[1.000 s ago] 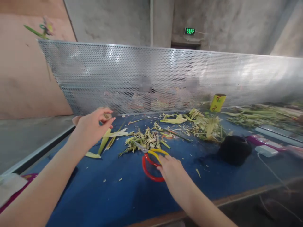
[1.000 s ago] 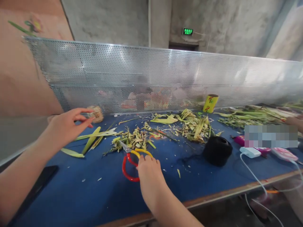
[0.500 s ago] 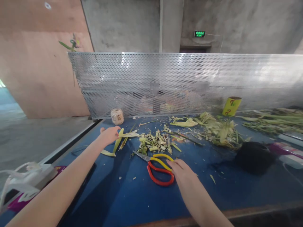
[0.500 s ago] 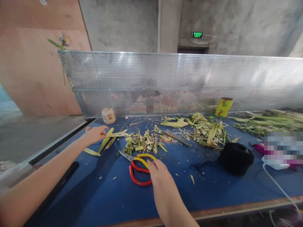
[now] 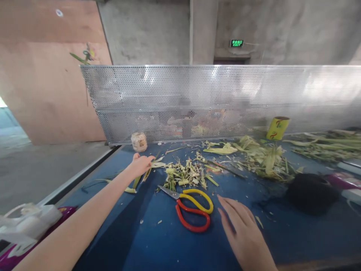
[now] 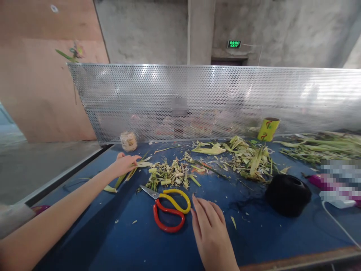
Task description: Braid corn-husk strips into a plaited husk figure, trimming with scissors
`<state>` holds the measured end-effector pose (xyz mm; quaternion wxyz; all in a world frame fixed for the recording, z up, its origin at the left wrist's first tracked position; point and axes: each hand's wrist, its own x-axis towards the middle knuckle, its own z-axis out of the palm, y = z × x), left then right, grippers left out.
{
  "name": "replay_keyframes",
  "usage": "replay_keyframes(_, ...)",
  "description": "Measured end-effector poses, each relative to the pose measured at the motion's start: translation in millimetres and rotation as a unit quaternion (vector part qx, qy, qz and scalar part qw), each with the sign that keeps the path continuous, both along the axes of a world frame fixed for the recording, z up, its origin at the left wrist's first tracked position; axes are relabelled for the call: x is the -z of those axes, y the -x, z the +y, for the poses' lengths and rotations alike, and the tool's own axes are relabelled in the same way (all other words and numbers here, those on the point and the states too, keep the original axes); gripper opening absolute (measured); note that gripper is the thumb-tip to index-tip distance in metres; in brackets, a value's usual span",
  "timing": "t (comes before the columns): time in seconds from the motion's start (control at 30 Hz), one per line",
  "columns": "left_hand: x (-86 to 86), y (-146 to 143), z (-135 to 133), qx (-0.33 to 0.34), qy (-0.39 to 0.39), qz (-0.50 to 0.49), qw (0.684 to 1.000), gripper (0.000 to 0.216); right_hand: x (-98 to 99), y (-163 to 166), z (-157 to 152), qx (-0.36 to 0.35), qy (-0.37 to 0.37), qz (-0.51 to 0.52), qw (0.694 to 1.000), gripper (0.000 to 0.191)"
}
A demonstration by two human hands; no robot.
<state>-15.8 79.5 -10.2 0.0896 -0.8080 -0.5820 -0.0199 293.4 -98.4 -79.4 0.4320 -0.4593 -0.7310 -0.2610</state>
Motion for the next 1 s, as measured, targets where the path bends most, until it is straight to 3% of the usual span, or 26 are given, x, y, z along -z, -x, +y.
replay_keyframes(0.1,-0.3,2.0,5.3,0.002,-0.020,0.005,1.000,0.037,-5.0,2.2,-3.9,-0.017,-0.018,-0.019,1.000,0.028)
replay_keyframes(0.23,-12.7,3.1,3.3,0.018,-0.036,-0.009,0.999,0.037,-7.6,5.2,-7.7,-0.028,0.002,-0.018,0.999,0.026)
replay_keyframes(0.4,-37.3,11.8,-3.6,0.058,-0.028,-0.142,0.988,0.041,-10.4,6.6,-10.8,-0.052,0.008,-0.010,0.999,0.027)
replay_keyframes(0.6,-55.6,34.6,12.0,-0.049,-0.060,-0.142,0.987,0.041,-10.5,5.9,-10.2,-0.068,0.029,0.033,0.997,0.027)
replay_keyframes(0.73,-57.2,38.8,15.4,-0.060,-0.060,-0.211,0.974,0.042,-13.6,0.8,-8.6,-0.078,0.047,0.071,0.993,0.028)
replay_keyframes(0.87,-62.3,23.2,5.4,-0.003,-0.048,-0.305,0.951,0.047,-33.2,-9.1,1.5,-0.073,0.104,0.143,0.981,0.022)
replay_keyframes(1.0,-78.0,-11.8,-14.1,0.047,-0.052,-0.340,0.938,0.045,-72.5,-11.5,25.0,-0.110,0.174,0.192,0.959,0.019)
